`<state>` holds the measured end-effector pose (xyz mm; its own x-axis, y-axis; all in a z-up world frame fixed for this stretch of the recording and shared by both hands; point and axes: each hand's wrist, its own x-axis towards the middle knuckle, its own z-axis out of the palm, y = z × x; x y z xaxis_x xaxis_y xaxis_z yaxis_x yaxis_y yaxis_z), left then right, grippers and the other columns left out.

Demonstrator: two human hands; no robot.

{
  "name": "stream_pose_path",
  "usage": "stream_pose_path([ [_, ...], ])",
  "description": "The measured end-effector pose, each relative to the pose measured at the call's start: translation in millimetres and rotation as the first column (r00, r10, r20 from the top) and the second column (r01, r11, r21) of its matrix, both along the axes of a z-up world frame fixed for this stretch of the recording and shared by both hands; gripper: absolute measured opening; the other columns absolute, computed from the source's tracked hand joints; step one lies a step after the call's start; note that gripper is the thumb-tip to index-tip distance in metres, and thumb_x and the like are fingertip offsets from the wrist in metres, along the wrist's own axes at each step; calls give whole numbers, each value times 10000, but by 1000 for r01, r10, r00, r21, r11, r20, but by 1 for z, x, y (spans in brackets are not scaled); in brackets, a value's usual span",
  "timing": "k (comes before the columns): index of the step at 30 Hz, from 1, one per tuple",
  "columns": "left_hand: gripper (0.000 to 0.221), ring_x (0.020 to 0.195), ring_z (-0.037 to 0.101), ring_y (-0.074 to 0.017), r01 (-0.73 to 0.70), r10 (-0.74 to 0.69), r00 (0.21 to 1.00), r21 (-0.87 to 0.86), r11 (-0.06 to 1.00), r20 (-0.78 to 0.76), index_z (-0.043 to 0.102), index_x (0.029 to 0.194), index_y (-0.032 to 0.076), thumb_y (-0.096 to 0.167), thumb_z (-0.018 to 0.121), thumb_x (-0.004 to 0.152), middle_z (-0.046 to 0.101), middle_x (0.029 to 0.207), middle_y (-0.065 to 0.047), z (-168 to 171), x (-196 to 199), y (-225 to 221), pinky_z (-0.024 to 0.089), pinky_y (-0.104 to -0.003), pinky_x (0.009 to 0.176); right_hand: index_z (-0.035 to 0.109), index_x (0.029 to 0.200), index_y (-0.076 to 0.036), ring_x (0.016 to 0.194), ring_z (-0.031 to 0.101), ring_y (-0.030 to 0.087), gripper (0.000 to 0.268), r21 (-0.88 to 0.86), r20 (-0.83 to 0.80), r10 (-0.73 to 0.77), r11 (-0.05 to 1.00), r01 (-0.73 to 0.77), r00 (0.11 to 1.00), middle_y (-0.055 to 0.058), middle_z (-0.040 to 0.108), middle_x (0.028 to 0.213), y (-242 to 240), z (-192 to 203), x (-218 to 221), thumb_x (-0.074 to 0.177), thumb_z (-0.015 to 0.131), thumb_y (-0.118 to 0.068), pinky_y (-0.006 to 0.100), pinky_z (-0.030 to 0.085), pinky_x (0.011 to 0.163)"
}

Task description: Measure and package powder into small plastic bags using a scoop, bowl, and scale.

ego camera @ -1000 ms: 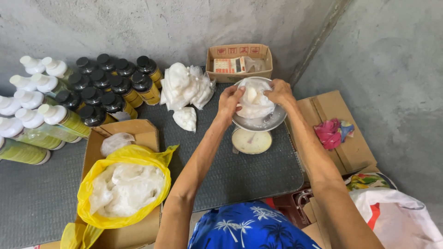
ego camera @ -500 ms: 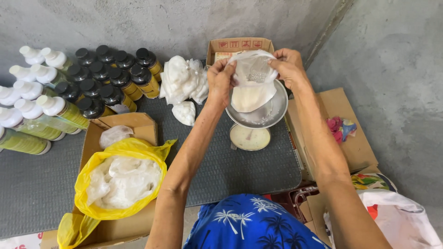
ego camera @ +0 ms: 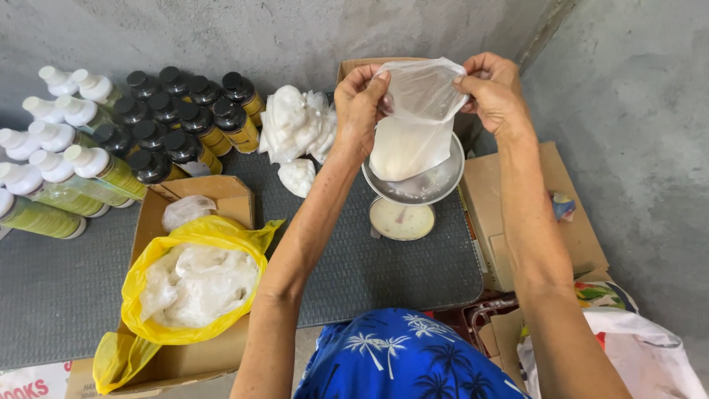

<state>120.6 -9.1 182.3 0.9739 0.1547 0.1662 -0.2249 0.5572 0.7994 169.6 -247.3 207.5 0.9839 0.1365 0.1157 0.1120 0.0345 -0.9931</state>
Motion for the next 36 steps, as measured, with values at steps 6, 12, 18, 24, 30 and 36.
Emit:
stream_pose_path([
  [6,128,572,584,-102,-10,10,1000,-1,1000,15,659,1053,6,85,672,953,658,768,-22,21,8,8,505,-279,516,638,971,-27,565,583,105,146,81,53,42,996,-46,998,42,652,776,-18,23,7,901,697,86,275,488,481],
  [12,154,569,563,-92,-63,62,998,73,995,22,674,1049,10,36,715,903,642,753,-13,36,23,25,491,-270,496,652,959,-23,603,601,101,127,-44,161,41,998,-34,986,46,656,779,-25,55,6,922,698,89,278,493,513],
  [18,238,596,576,-101,-134,94,985,305,943,141,689,1059,16,-46,738,834,607,758,-3,40,21,45,522,-267,525,690,973,-9,702,604,78,129,-382,410,77,919,94,909,34,674,838,-40,37,19,896,705,93,242,494,602],
  [24,298,735,662,-105,-490,34,849,761,424,527,737,1006,44,-83,669,745,682,849,-28,73,5,62,574,-241,644,681,1001,11,768,580,51,159,-441,439,107,891,110,892,17,659,914,-40,57,2,876,663,108,212,465,647],
  [30,298,691,619,-63,-288,137,953,673,681,269,743,1041,38,-66,651,778,667,874,1,66,-3,54,545,-231,603,645,1033,-1,730,619,107,153,-84,220,118,991,-102,968,49,651,930,-43,48,2,930,670,109,268,526,642],
  [36,287,731,602,-56,-85,7,980,387,918,198,724,1096,33,-72,641,841,672,944,5,37,12,58,514,-231,588,525,1422,-38,977,664,165,592,146,208,384,897,-416,900,93,616,1259,-54,23,-30,890,782,-16,305,593,845],
])
